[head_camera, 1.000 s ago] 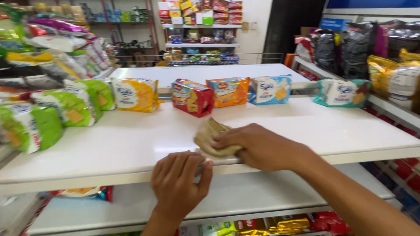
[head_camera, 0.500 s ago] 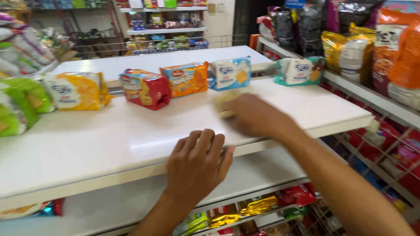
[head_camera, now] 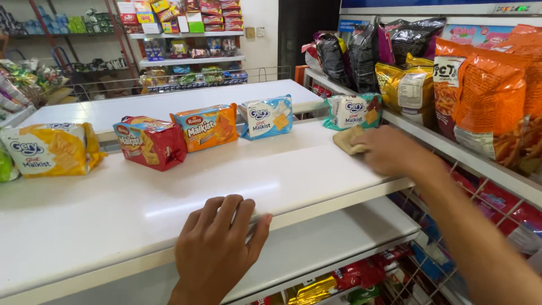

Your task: The person wipes the white shelves of a snack display with a cloth. They move along the aisle, cleaning the top and lower shelves, and briefly handle a spray bottle before continuing to wipe the surfaces.

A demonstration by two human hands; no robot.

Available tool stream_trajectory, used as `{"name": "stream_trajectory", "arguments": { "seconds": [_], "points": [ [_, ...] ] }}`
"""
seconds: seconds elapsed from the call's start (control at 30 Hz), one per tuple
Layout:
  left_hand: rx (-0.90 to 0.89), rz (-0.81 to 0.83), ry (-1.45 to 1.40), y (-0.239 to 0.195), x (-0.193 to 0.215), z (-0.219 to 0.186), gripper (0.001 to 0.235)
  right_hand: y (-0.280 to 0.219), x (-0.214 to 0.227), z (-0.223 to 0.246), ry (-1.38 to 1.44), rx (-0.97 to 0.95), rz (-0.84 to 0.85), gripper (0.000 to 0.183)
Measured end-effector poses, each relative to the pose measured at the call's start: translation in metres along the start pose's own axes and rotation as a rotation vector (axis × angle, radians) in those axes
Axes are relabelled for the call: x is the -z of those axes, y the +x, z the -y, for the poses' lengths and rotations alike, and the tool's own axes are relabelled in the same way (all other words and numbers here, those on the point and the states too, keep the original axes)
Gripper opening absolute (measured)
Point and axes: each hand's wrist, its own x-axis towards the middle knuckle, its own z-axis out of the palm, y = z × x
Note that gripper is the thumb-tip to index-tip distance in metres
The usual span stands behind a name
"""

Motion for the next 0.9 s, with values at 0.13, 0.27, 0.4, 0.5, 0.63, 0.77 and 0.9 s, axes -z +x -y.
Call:
{"name": "stream_trajectory", "arguments": {
  "seconds": [0.13, 0.27, 0.4, 0.5, 0.63, 0.77, 0.9],
  "points": [
    [0.02, 0.044, -0.084, 0.008, -0.015, -0.017, 0.023, 0.004, -0.005, 0.056, 0.165, 0.436, -0.039, 0.027],
    [0.015, 0.081, -0.083, 0.016, -0.024, -0.027, 0.023, -0.026, -0.014, 0.074, 0.457, 0.783, -0.097, 0.051],
    [0.004, 0.087, -0.094, 0.014, -0.02, -0.023, 0.022, -0.027, -0.019, 0.023, 0.489, 0.665, -0.087, 0.059],
    [-0.006, 0.085, -0.071, 0.012, -0.022, -0.022, 0.023, -0.018, -0.014, -0.042, 0.336, 0.135, -0.074, 0.059],
    [-0.014, 0.107, 0.003, 0.013, -0.027, -0.026, 0.026, -0.004, -0.022, -0.067, 0.084, 0.049, -0.301, 0.049],
    [-0.065, 0.021, -0.015, 0.011, -0.033, -0.031, 0.021, 0.016, -0.027, -0.006, -0.113, -0.009, -0.089, 0.017],
    [-0.125, -0.018, -0.002, 0.007, -0.042, -0.035, 0.026, -0.039, -0.032, 0.049, 0.202, 0.386, -0.165, 0.035]
  ]
}}
